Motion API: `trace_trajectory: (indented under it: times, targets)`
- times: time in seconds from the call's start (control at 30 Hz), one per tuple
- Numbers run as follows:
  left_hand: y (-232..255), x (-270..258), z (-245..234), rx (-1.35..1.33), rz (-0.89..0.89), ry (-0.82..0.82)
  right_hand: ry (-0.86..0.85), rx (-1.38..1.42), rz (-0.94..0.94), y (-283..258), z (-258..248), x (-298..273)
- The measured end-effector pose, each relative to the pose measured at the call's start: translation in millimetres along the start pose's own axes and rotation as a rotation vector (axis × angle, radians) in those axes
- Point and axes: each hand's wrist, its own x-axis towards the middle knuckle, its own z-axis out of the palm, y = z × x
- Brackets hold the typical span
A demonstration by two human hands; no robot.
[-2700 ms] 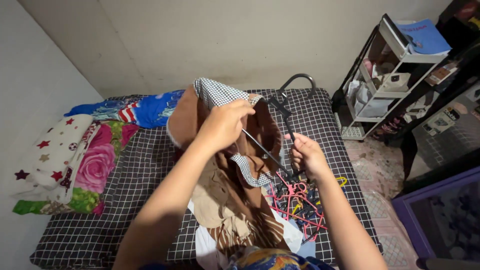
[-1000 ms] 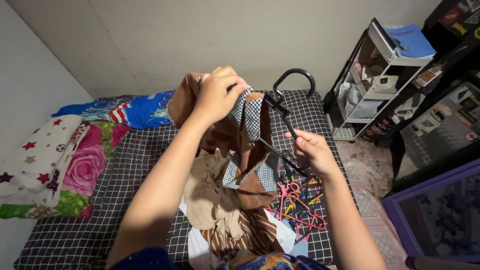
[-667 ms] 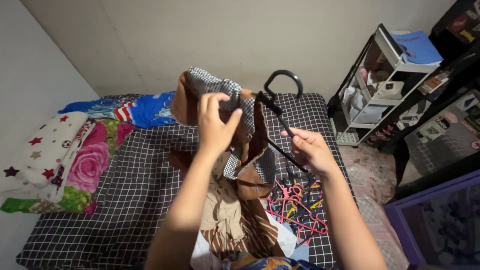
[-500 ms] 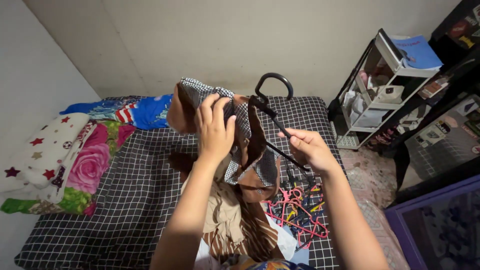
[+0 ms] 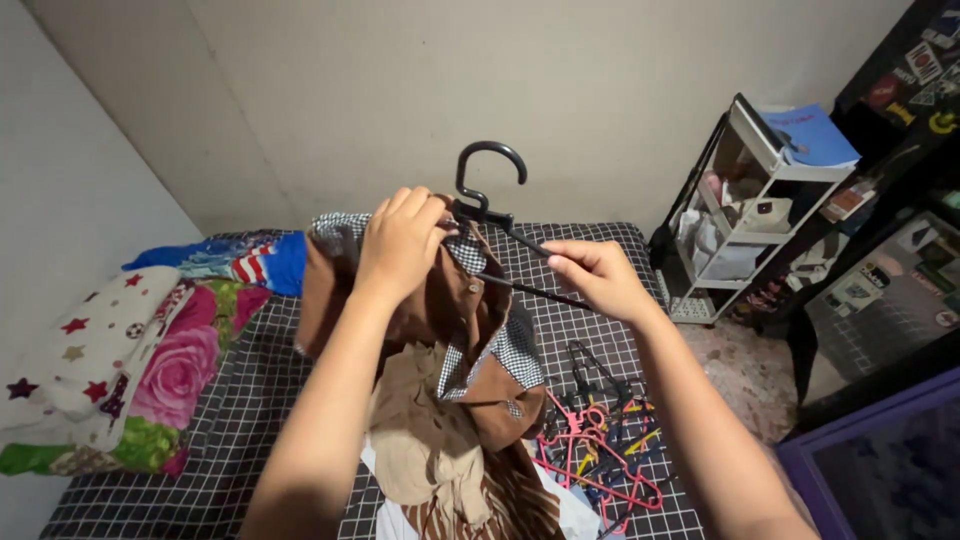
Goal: The person picks up a brown short-sleeved shirt from a bed, places it on a black hanger, and buttons the collar. They then carry the hanger to a purple wardrobe and hang the shirt inside among other garments.
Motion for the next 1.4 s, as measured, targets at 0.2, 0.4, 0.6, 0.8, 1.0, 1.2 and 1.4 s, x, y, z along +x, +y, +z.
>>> trace_trajectory:
  times: [0.2,0.4,0.6,0.8,1.0,1.2,1.4]
  targets:
    - [5,11,-15,0.001,-0.148,0.063,0.604,-0.649,-0.438,4,17,-9]
    - [13,8,-25,-0.026,-0.308,0.11,0.376,-0.29,-0.185,52,96,-45]
    - [36,6,-38,-0.105,-0.523,0.087,0.083,-0.135,0.394,26,141,-68]
    - [47,0,-43,-0.158,-0.658,0.043,0.05,-0.192,0.587,81,182,-76]
    - [57,-32,-69,-0.151,-0.676,0.053,0.316,0.353,0.864,117,143,-74]
    - [59,-90,-70,-0.19,-0.69,-0.004,0.46,0.686,0.779,113,73,-49]
    - [66,-140,-61,-0.221,-0.792,-0.106,0.47,0.559,0.606,107,51,-27]
